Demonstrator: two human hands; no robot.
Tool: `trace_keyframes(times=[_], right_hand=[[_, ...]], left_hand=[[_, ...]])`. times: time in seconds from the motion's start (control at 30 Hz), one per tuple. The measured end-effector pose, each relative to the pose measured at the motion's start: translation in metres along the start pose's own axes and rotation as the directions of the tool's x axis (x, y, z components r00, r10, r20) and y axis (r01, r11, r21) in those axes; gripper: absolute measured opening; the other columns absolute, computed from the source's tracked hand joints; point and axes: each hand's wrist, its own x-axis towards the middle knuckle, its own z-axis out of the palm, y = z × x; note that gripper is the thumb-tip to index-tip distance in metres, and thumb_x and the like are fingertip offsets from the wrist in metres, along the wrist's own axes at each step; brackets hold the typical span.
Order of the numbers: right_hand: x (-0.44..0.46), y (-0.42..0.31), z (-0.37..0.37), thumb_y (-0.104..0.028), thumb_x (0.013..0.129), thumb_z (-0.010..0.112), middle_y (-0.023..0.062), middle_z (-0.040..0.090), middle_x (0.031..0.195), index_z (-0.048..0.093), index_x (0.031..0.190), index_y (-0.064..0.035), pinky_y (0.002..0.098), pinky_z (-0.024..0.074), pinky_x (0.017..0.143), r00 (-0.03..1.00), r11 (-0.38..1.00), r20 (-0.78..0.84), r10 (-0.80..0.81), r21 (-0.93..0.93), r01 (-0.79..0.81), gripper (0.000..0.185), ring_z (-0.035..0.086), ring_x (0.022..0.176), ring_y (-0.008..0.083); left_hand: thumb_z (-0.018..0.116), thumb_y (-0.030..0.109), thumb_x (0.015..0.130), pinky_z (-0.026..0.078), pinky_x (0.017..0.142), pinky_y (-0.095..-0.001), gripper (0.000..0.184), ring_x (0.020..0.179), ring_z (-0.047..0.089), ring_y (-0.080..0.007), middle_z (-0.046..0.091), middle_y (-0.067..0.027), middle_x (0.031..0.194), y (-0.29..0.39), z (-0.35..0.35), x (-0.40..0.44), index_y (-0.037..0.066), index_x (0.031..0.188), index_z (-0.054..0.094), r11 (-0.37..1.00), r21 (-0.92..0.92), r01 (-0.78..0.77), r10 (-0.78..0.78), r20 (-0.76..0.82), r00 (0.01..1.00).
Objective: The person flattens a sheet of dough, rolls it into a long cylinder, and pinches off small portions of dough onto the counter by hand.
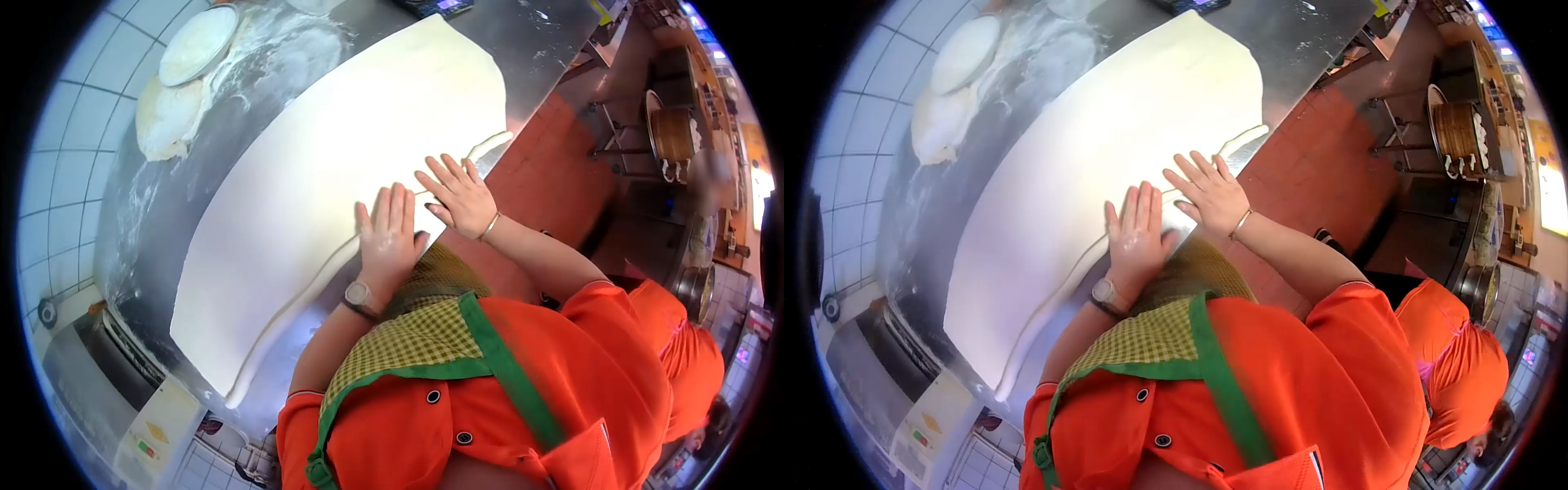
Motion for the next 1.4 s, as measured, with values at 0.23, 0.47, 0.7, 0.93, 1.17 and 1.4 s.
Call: trace_keyframes(times=[0.23,0.47,0.7,0.93,1.17,1.4], right_hand=[[0.054,0.035,-0.024,-0.044,0.089,0.049,0.0107,0.036,0.145,0.039,0.140,-0.0200,0.0543,0.0245,0.107,0.963,1.000,-0.268,-0.004,-0.004,0.003,0.057,0.032,0.133,0.0330],[0.016,0.104,-0.018,-0.042,0.086,0.054,0.0110,0.033,0.147,0.034,0.143,-0.0247,0.0566,0.0242,0.106,0.999,0.999,0.021,-0.035,0.005,0.034,0.063,0.028,0.136,0.0305],[0.074,0.122,-0.047,-0.043,0.089,0.049,0.0136,0.031,0.147,0.034,0.143,-0.0211,0.0585,0.0250,0.105,0.978,0.991,-0.171,-0.118,0.042,0.127,0.060,0.029,0.135,0.0346],[0.097,0.137,-0.025,-0.045,0.087,0.051,0.0119,0.033,0.147,0.038,0.141,-0.0208,0.0616,0.0231,0.105,0.968,0.970,-0.073,-0.241,-0.035,0.239,0.060,0.031,0.134,0.0347],[0.107,0.126,-0.057,-0.045,0.091,0.047,0.0135,0.030,0.149,0.032,0.144,-0.0217,0.0626,0.0191,0.106,0.947,0.951,-0.090,-0.309,-0.067,0.303,0.059,0.023,0.138,0.0353],[0.117,0.122,-0.035,-0.039,0.094,0.043,0.0134,0.026,0.151,0.027,0.146,-0.0243,0.0622,0.0165,0.108,0.966,0.950,-0.014,-0.258,-0.185,0.251,0.057,0.025,0.137,0.0398]], left_hand=[[0.060,0.044,0.081,0.025,0.102,-0.0645,0.072,0.133,0.034,-0.0326,0.038,-0.0151,0.144,-0.009,-0.013,0.056,0.001,0.135,0.042,0.986,0.116,0.116,-0.108,-0.076,0.991],[0.056,0.045,0.083,0.021,0.103,-0.0656,0.072,0.134,0.031,-0.0371,0.034,-0.0153,0.146,0.047,0.017,0.093,0.004,0.139,0.037,0.988,-0.009,0.152,-0.151,0.022,0.988],[0.051,0.043,0.090,0.018,0.103,-0.0675,0.067,0.136,0.026,-0.0409,0.029,-0.0193,0.148,0.044,0.003,0.106,0.005,0.142,0.032,0.890,0.063,0.452,-0.445,-0.105,0.889],[0.054,0.044,0.087,0.016,0.104,-0.0676,0.070,0.138,0.024,-0.0395,0.026,-0.0167,0.150,0.016,0.005,0.120,0.010,0.144,0.031,0.845,0.088,0.528,-0.519,-0.106,0.848],[0.054,0.043,0.088,0.016,0.103,-0.0682,0.069,0.138,0.022,-0.0399,0.022,-0.0160,0.152,0.021,-0.022,0.088,0.010,0.144,0.031,0.829,-0.034,0.558,-0.556,-0.162,0.815],[0.052,0.046,0.088,0.012,0.105,-0.0672,0.067,0.139,0.022,-0.0371,0.024,-0.0128,0.152,-0.005,0.004,0.031,0.014,0.143,0.033,0.734,0.042,0.678,-0.661,-0.186,0.727]])
